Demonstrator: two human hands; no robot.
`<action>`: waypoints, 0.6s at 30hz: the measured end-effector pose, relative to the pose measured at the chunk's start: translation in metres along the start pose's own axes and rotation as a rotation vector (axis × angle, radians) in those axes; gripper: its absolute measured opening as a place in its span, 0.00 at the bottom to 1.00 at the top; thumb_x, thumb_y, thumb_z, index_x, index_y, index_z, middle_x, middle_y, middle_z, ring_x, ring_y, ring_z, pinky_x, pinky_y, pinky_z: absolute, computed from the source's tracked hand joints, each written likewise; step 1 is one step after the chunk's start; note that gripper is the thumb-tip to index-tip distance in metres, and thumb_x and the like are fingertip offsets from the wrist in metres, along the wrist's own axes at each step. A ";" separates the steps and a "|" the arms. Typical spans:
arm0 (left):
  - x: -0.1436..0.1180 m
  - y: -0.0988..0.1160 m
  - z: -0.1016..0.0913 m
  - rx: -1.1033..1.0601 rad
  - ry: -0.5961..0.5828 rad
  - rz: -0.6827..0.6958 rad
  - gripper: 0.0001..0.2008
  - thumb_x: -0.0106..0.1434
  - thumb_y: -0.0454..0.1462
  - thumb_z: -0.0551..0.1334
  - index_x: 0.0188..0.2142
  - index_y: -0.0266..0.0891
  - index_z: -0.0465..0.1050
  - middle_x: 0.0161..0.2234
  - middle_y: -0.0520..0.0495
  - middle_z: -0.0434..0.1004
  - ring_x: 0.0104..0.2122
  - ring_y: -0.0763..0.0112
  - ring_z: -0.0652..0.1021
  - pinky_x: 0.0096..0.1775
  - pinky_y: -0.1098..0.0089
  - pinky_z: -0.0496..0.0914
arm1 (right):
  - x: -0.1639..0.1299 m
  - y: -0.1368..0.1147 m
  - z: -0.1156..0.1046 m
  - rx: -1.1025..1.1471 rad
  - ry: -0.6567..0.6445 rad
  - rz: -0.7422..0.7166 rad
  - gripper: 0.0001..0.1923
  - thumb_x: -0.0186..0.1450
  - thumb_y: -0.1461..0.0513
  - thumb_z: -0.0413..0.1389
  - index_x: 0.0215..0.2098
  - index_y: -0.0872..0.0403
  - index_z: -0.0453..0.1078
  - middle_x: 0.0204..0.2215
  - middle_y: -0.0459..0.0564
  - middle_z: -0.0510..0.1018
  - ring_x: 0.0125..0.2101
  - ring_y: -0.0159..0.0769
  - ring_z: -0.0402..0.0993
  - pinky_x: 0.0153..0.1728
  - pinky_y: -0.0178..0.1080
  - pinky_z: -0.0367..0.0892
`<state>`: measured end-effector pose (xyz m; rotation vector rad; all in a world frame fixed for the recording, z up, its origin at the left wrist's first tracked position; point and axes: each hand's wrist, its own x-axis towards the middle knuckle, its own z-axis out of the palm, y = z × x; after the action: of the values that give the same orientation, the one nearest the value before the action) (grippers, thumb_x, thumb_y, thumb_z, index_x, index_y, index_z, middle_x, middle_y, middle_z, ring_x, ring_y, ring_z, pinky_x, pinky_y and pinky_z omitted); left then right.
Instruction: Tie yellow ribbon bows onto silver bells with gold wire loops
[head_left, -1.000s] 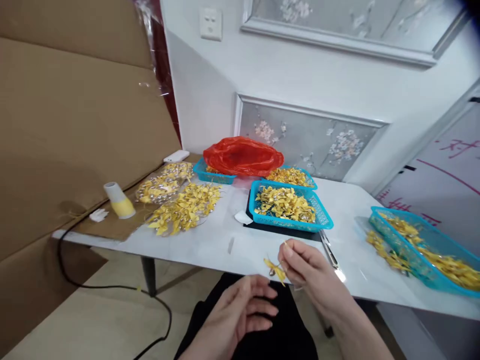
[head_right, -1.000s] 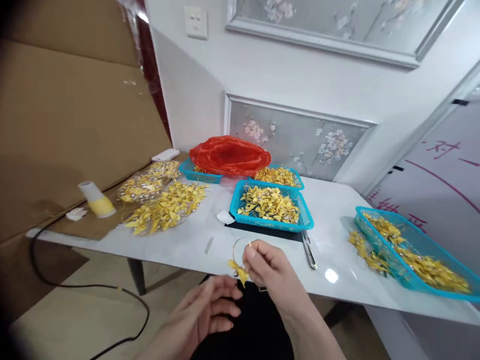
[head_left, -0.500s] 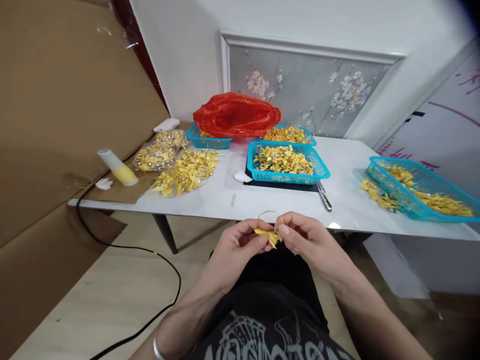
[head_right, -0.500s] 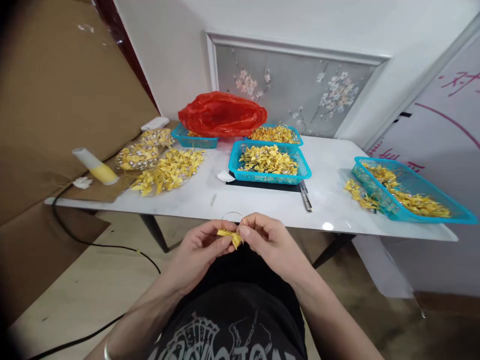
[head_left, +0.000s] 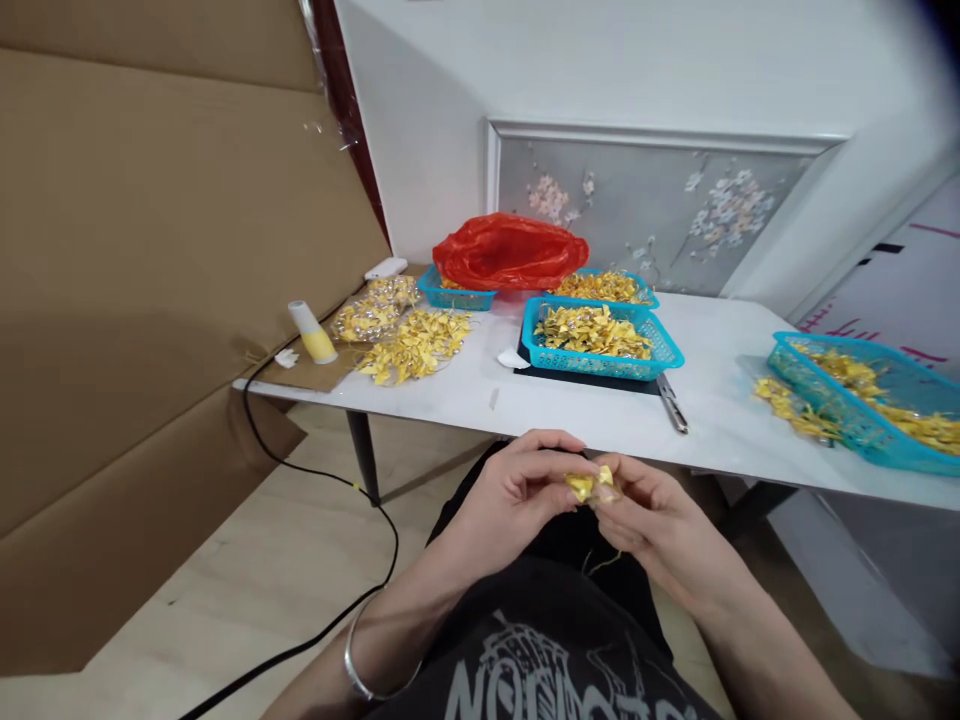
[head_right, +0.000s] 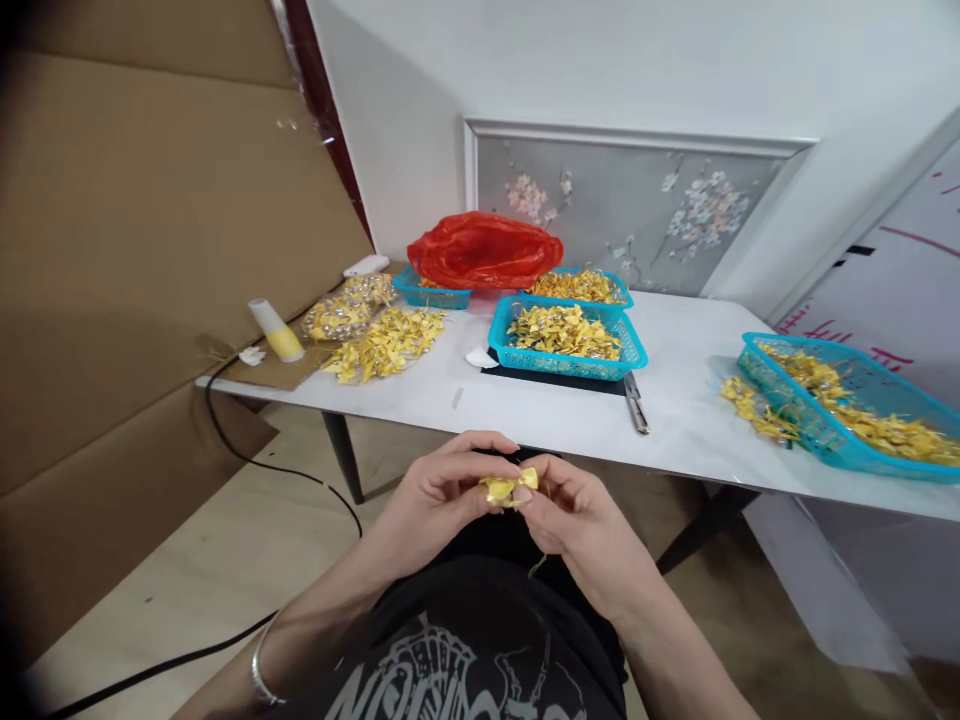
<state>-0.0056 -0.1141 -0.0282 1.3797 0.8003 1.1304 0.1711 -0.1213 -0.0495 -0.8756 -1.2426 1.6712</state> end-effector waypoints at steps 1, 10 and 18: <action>-0.001 0.001 0.000 0.008 0.008 0.005 0.11 0.58 0.31 0.67 0.38 0.45 0.84 0.46 0.46 0.75 0.42 0.64 0.77 0.41 0.68 0.73 | 0.000 -0.001 0.001 -0.013 0.019 -0.022 0.13 0.64 0.52 0.61 0.35 0.53 0.68 0.21 0.37 0.56 0.20 0.25 0.41 0.19 0.33 0.41; -0.002 0.002 -0.018 0.081 0.035 -0.023 0.07 0.61 0.33 0.67 0.35 0.47 0.83 0.40 0.52 0.80 0.39 0.71 0.78 0.40 0.75 0.71 | 0.004 -0.011 0.016 -0.258 0.176 -0.208 0.09 0.60 0.57 0.62 0.31 0.55 0.70 0.22 0.40 0.66 0.23 0.27 0.56 0.25 0.32 0.54; -0.013 0.008 -0.021 0.173 0.079 -0.016 0.05 0.57 0.33 0.69 0.32 0.45 0.84 0.37 0.49 0.80 0.37 0.68 0.78 0.38 0.75 0.72 | -0.003 -0.016 0.027 -0.424 0.126 -0.196 0.09 0.66 0.57 0.57 0.33 0.55 0.72 0.21 0.41 0.65 0.22 0.27 0.55 0.23 0.32 0.52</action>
<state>-0.0309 -0.1208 -0.0244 1.4754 0.9836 1.1298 0.1515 -0.1316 -0.0271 -1.0533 -1.5686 1.1979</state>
